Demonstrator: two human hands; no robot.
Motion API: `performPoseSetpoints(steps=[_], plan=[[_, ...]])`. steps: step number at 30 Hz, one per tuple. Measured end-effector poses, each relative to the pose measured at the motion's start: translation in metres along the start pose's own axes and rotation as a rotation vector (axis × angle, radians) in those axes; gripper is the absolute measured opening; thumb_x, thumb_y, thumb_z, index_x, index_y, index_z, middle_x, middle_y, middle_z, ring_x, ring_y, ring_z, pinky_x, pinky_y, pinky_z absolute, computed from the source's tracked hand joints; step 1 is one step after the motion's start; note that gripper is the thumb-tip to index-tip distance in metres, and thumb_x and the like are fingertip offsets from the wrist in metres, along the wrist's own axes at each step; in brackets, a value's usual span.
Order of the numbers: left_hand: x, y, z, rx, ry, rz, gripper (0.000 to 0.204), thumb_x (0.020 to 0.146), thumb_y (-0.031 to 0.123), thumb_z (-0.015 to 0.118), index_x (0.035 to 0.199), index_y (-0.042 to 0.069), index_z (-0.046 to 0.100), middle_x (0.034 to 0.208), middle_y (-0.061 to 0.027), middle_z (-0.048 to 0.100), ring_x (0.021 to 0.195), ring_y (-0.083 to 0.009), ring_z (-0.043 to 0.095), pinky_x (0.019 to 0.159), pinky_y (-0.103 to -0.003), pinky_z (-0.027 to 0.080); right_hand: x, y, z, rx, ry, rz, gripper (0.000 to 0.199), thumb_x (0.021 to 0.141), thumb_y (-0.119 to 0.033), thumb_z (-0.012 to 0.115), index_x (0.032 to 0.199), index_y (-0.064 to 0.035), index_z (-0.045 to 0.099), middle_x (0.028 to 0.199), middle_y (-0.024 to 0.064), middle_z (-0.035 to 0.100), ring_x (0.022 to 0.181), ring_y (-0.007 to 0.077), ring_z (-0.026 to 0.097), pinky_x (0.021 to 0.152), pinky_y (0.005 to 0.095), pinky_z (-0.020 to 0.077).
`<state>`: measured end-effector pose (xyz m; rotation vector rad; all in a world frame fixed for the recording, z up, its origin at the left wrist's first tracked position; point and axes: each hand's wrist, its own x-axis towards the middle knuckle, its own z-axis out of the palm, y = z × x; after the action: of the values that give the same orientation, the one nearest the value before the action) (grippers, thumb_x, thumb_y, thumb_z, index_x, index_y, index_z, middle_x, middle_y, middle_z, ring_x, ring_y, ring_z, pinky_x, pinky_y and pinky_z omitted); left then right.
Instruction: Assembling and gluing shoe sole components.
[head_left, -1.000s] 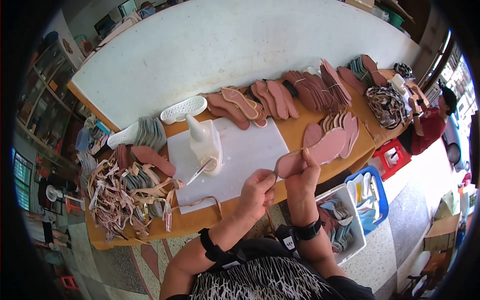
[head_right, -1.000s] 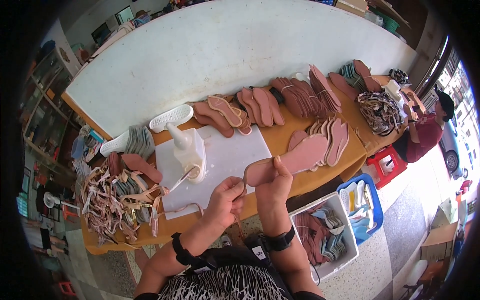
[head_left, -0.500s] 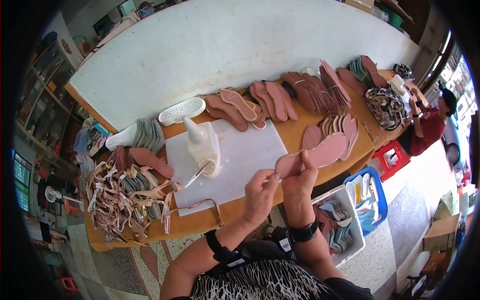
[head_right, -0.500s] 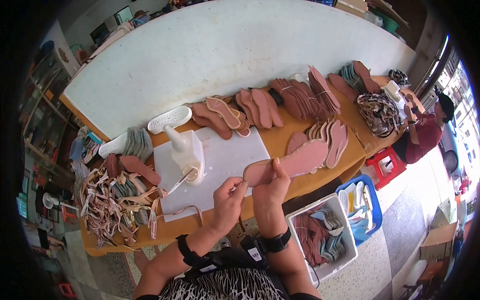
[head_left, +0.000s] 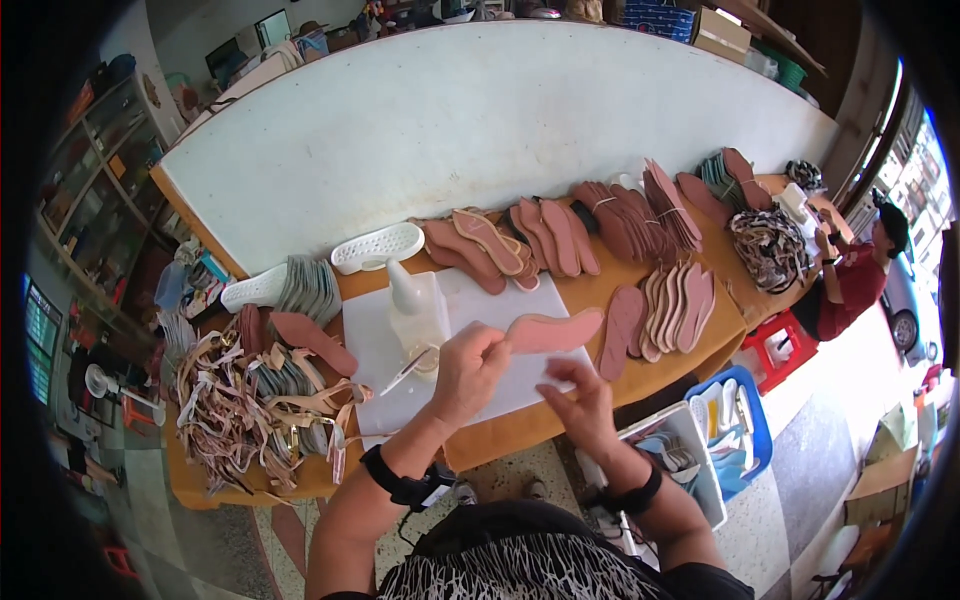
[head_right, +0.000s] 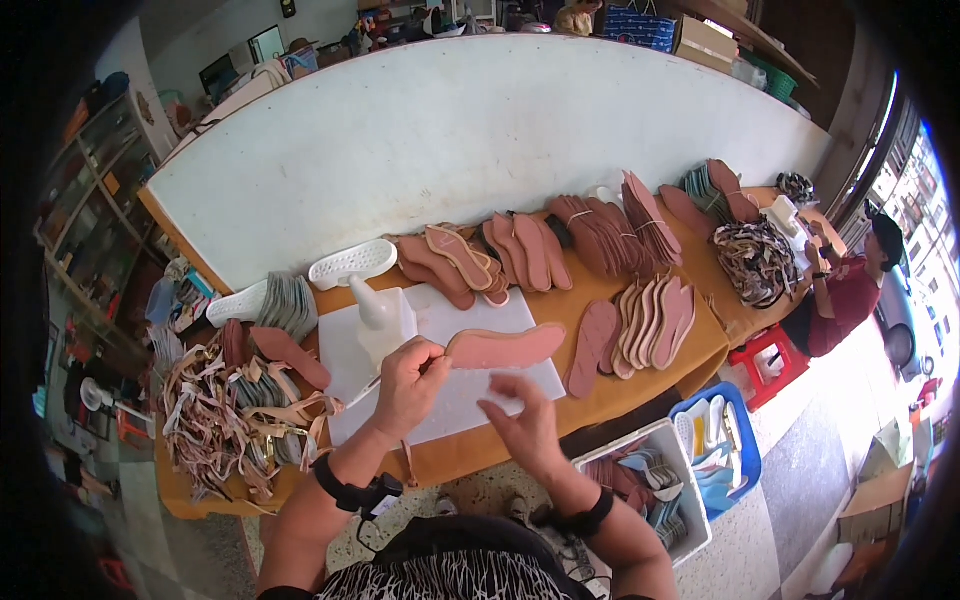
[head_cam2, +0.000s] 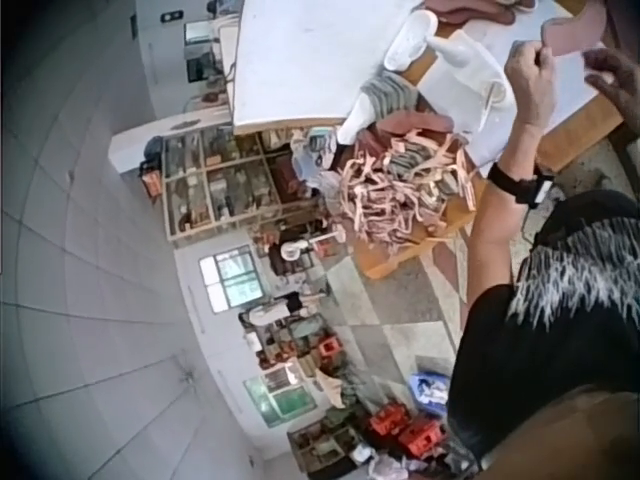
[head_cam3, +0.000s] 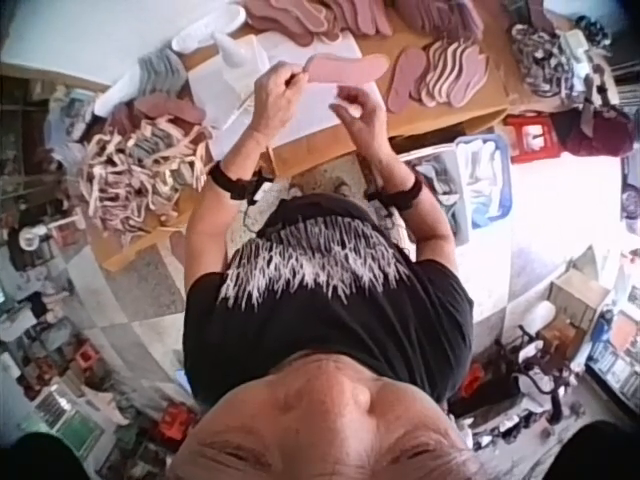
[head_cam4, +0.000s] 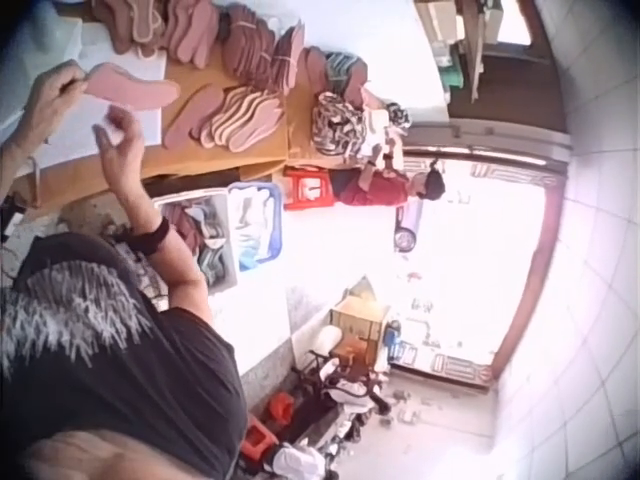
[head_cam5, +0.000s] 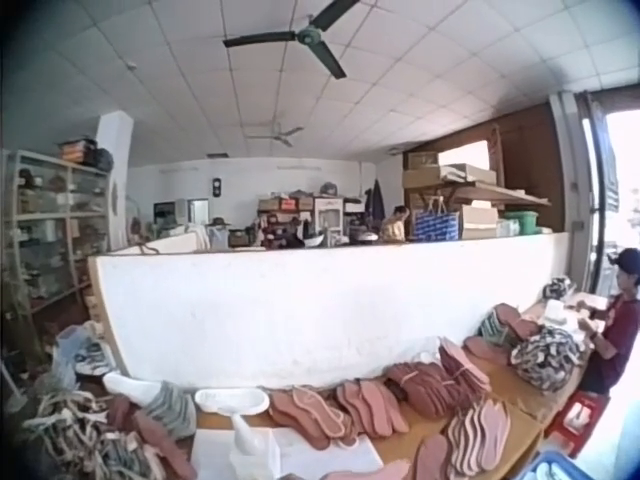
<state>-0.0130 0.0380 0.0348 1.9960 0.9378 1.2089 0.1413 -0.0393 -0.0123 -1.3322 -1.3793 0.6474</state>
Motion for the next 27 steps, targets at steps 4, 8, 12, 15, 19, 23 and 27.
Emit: performPoseSetpoints(steps=[4,8,12,15,19,23,27], plan=[[-0.008,0.002,-0.004,-0.026,-0.043,0.066,0.006,0.074,0.003,0.055,0.074,-0.003,0.053,0.064,-0.0091,0.05,0.054,-0.0151,0.047,0.051,-0.028,0.039,0.05,-0.051,-0.014,-0.481,0.129,-0.466,0.028,0.068,-0.003,0.066,0.093,0.0003,0.054,0.085,0.0066,0.059,0.08,0.0134,0.054,0.072,0.0259,0.0429],[-0.003,0.01,-0.011,-0.217,-0.255,-0.217,0.008,0.079,0.007,0.053,0.079,-0.001,0.055,0.065,-0.0032,0.051,0.055,-0.0098,0.047,0.048,-0.022,0.038,0.057,-0.027,-0.02,0.104,-0.503,0.067,0.015,0.071,0.0,0.062,0.085,0.001,0.056,0.078,0.0051,0.062,0.069,0.0094,0.054,0.064,0.0233,0.0445],[-0.005,0.001,-0.023,-0.713,-0.331,-0.621,0.008,0.083,0.01,0.052,0.086,0.003,0.052,0.065,0.0,0.048,0.053,-0.0056,0.042,0.044,-0.016,0.033,0.049,-0.035,-0.014,0.393,-0.472,0.179,0.009,0.073,0.003,0.057,0.082,0.0026,0.056,0.079,0.0043,0.062,0.068,0.0074,0.053,0.06,0.0219,0.0444],[-0.009,0.001,-0.025,-0.924,-0.313,-0.674,0.005,0.083,0.007,0.051,0.085,0.003,0.05,0.064,-0.0013,0.046,0.05,-0.0052,0.038,0.041,-0.016,0.028,0.047,-0.036,-0.006,0.499,-0.406,0.214,0.009,0.073,0.005,0.056,0.082,0.0028,0.056,0.078,0.0046,0.061,0.067,0.0079,0.053,0.06,0.0222,0.0444],[-0.009,-0.002,-0.026,-0.958,-0.244,-0.653,0.004,0.081,0.005,0.053,0.084,0.002,0.052,0.065,-0.0009,0.047,0.045,-0.0038,0.035,0.039,-0.015,0.026,0.044,-0.043,0.0,0.717,-0.312,0.357,0.01,0.072,0.005,0.056,0.081,0.0033,0.056,0.075,0.0054,0.06,0.064,0.0092,0.054,0.059,0.0223,0.0442],[-0.01,-0.003,-0.018,-0.86,-0.156,-0.633,0.005,0.08,0.005,0.056,0.081,0.001,0.054,0.063,0.001,0.048,0.043,-0.0023,0.034,0.037,-0.015,0.024,0.042,-0.036,0.007,0.792,-0.194,0.422,0.01,0.072,0.004,0.056,0.082,0.0027,0.056,0.073,0.0055,0.059,0.062,0.0102,0.054,0.058,0.0222,0.0445],[-0.012,-0.009,-0.011,-0.812,-0.09,-0.598,0.006,0.079,0.006,0.057,0.08,0.0,0.055,0.061,0.0028,0.046,0.043,-0.0018,0.033,0.037,-0.015,0.023,0.043,-0.031,0.014,0.928,-0.114,0.419,0.012,0.072,0.003,0.056,0.084,0.0017,0.055,0.073,0.0058,0.059,0.062,0.0104,0.055,0.057,0.0216,0.0451]])
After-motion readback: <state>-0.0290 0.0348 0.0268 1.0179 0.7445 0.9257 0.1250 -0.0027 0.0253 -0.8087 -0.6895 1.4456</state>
